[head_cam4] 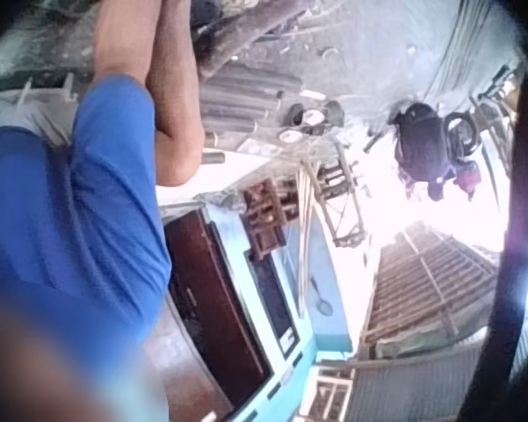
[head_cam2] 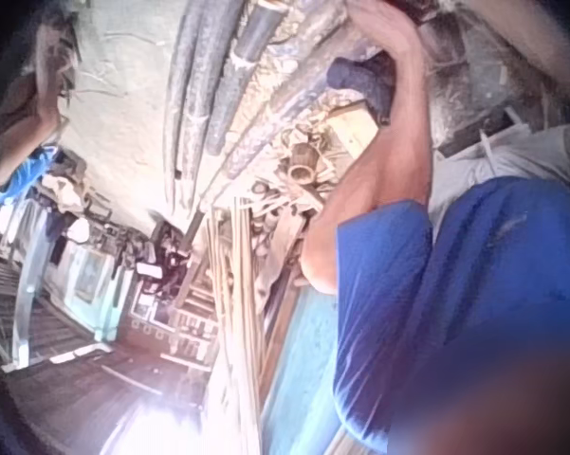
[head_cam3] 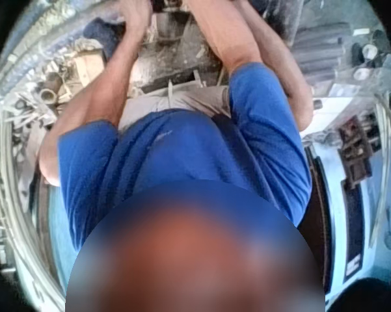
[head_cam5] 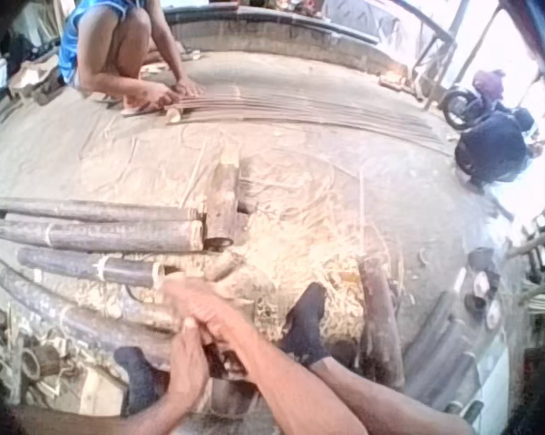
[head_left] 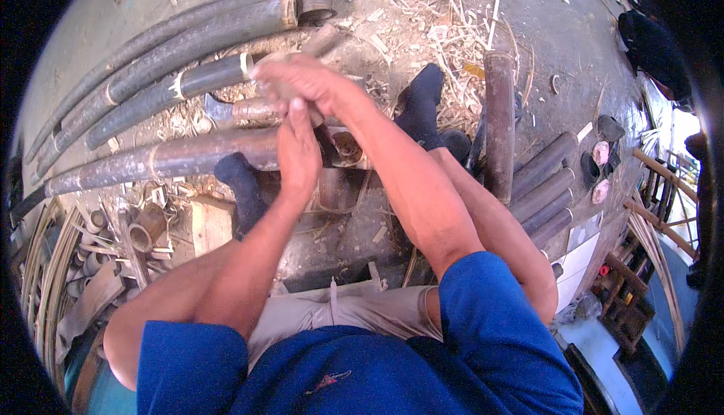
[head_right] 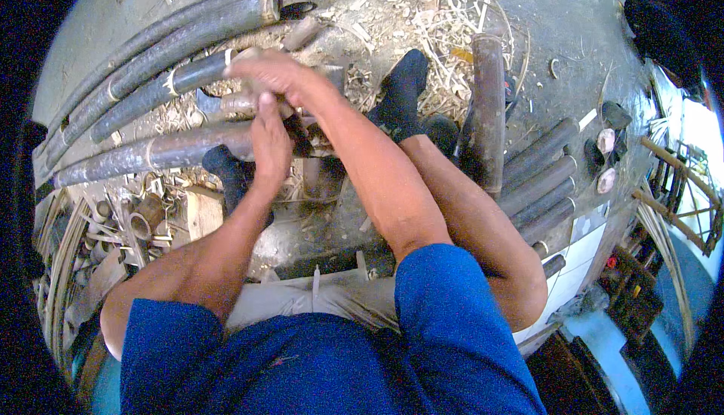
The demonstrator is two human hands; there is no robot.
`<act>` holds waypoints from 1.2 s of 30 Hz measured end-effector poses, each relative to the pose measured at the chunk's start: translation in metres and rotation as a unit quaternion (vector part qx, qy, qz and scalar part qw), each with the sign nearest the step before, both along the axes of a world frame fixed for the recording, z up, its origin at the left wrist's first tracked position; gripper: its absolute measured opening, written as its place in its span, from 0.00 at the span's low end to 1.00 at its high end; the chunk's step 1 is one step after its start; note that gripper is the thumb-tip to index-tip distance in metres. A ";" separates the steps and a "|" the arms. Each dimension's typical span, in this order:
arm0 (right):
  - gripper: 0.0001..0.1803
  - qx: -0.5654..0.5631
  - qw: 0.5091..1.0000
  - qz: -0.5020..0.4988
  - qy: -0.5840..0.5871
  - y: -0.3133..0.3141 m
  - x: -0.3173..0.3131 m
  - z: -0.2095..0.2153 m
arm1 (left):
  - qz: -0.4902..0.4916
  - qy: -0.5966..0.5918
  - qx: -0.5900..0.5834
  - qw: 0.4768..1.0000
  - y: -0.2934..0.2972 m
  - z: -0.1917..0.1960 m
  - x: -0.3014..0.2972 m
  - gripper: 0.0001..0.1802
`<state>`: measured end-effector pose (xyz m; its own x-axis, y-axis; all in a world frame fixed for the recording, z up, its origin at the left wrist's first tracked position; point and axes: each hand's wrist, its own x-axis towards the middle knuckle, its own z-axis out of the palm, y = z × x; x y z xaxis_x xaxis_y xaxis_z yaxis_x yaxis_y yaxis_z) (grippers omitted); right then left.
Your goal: The person sits on the floor and uses a wooden mallet and a chisel to hollow and shape the ends of bamboo poles. They repeatedly strike the chisel, rotate the pole, and clear debris, then set the finished piece aside and pick up another pole to continue.
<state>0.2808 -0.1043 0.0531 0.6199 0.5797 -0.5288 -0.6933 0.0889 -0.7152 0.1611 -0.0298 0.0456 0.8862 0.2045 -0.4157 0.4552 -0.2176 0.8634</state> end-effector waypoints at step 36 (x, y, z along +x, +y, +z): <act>0.14 -0.010 0.798 -0.602 -0.036 -0.089 -0.060 -0.009 | -0.455 0.121 -0.104 0.876 -0.030 0.010 0.081 0.46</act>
<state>0.2205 -0.1938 0.0440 0.7501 -0.4660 -0.4692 -0.0721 0.6477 -0.7585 0.2420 -0.0597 0.0558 0.5242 -0.6429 -0.5585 0.3509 -0.4345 0.8295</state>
